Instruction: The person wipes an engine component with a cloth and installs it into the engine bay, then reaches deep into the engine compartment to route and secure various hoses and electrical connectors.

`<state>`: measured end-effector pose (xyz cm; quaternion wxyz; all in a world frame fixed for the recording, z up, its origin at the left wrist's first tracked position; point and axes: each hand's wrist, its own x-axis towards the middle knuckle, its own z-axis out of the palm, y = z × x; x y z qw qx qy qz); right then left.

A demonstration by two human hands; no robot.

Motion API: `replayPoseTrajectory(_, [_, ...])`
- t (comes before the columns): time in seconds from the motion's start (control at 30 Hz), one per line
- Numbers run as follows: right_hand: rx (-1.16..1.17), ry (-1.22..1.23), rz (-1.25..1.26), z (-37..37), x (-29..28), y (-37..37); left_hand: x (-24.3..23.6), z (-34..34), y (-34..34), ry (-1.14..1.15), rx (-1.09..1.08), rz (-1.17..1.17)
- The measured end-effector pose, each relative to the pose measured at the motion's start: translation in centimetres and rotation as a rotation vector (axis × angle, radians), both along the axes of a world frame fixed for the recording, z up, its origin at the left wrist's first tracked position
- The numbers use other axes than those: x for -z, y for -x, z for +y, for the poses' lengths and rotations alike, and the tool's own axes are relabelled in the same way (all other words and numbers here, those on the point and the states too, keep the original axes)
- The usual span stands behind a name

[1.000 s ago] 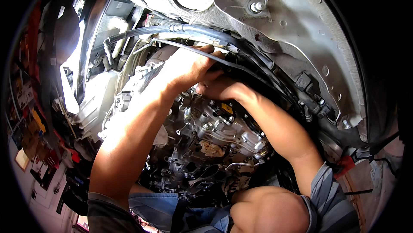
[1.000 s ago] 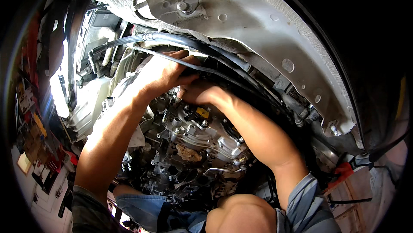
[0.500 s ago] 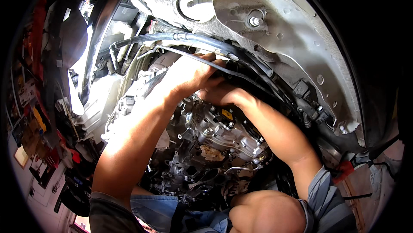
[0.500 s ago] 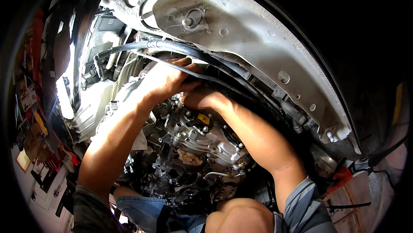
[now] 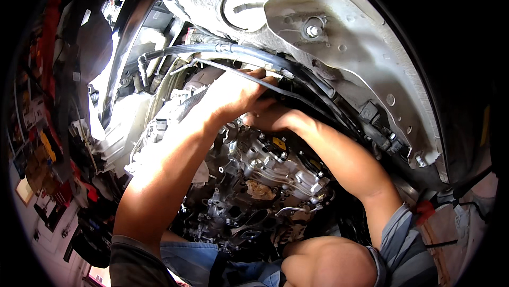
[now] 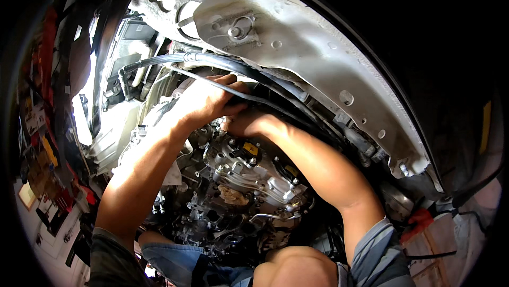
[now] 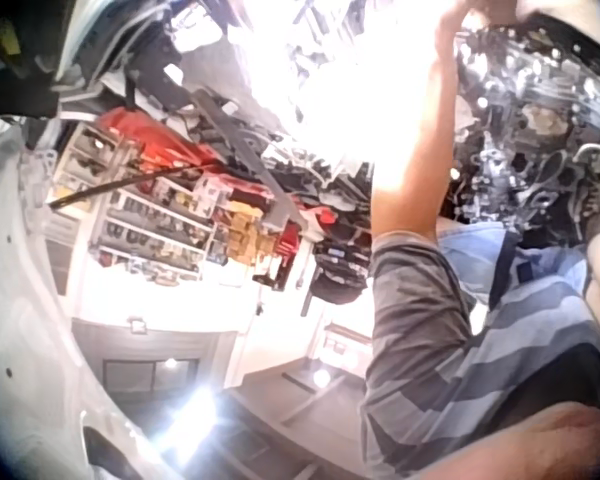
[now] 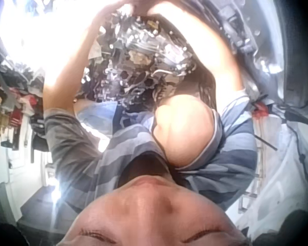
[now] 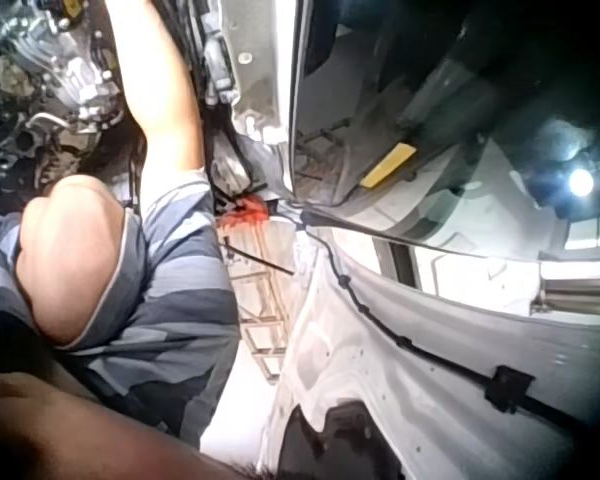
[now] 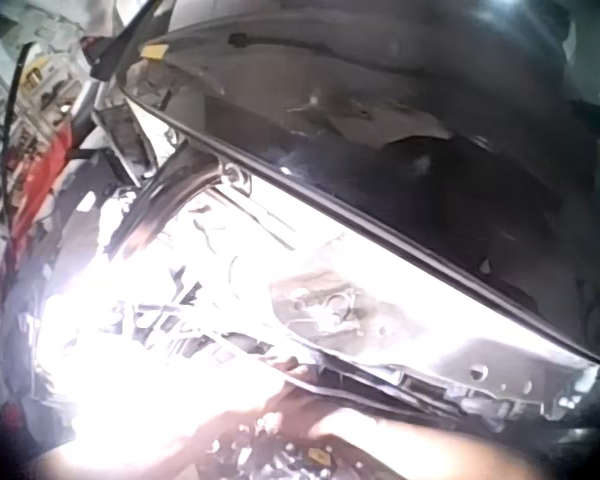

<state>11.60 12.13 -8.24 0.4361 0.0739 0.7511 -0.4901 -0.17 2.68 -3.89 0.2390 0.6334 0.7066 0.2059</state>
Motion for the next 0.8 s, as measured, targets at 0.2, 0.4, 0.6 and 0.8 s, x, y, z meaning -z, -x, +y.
replayPoseTrajectory(0.2, [0.006, -0.035, 0.103, -0.7, 1.2, -1.0, 0.1, -0.2, 0.2, -0.013, -0.025, -0.105])
replayPoseTrajectory(0.4, [0.030, 0.000, 0.105, -1.6, 3.6, -1.4, -0.2, -0.1, -0.2, 0.037, -0.018, -0.026])
replayPoseTrajectory(0.6, [0.070, -0.007, 0.077, -2.1, 4.9, -1.8, 0.6, 0.2, -0.1, -0.095, -0.012, -0.079])
replayPoseTrajectory(0.8, [-0.140, 0.047, 0.012, 0.0, -0.6, 0.4, 1.6, -0.8, 0.0, -0.004, -0.162, -0.345])
